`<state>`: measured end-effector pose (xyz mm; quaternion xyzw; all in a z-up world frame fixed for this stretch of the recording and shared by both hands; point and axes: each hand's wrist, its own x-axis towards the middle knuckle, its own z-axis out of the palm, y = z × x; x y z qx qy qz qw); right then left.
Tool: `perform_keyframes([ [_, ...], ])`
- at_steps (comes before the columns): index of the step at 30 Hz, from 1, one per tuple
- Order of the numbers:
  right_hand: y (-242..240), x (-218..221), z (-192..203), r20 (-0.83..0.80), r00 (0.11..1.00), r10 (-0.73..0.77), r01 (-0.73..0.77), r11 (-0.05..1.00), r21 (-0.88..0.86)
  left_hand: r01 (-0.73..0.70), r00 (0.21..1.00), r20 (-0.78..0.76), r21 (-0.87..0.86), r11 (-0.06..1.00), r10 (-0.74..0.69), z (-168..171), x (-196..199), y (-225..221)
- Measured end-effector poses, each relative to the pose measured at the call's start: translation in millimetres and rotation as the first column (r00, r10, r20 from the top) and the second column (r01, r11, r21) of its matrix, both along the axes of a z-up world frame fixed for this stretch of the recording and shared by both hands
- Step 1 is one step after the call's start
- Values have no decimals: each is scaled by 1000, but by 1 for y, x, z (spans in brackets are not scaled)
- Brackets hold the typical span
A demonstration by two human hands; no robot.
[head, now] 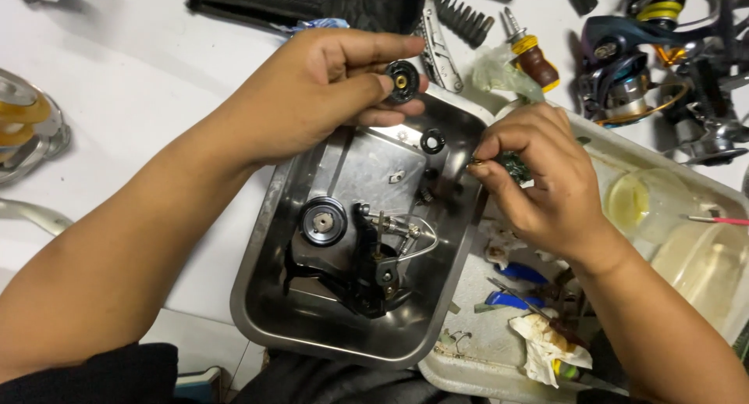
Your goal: The person cleans small fishing reel components using a paper towel. They wipe a black cylindrical part and a black ring, then place them into a metal tray. The person repeats the wiping process on additional small parts.
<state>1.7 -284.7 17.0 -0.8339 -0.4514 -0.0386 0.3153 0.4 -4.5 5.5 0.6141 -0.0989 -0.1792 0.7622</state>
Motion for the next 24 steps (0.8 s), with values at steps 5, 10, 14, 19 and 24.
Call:
perform_keyframes([
  [5,-9,-3,-1,-191,981,-20,43,992,118,-12,1000,-20,-1,1000,12,-1,0,-1],
  [10,-19,-4,-4,-306,952,-28,83,982,169,-8,1000,-1,15,1000,8,-1,0,-1],
  [14,-18,-4,-3,-206,978,6,30,985,171,-16,999,-52,21,1000,17,1,-1,-2],
  [19,-15,-6,-3,-84,996,18,-1,981,195,-22,998,-53,-4,1000,22,-1,-1,-3],
  [24,-16,-7,-4,60,998,2,-13,982,186,-21,997,-73,-12,1000,20,-2,-1,-3],
])
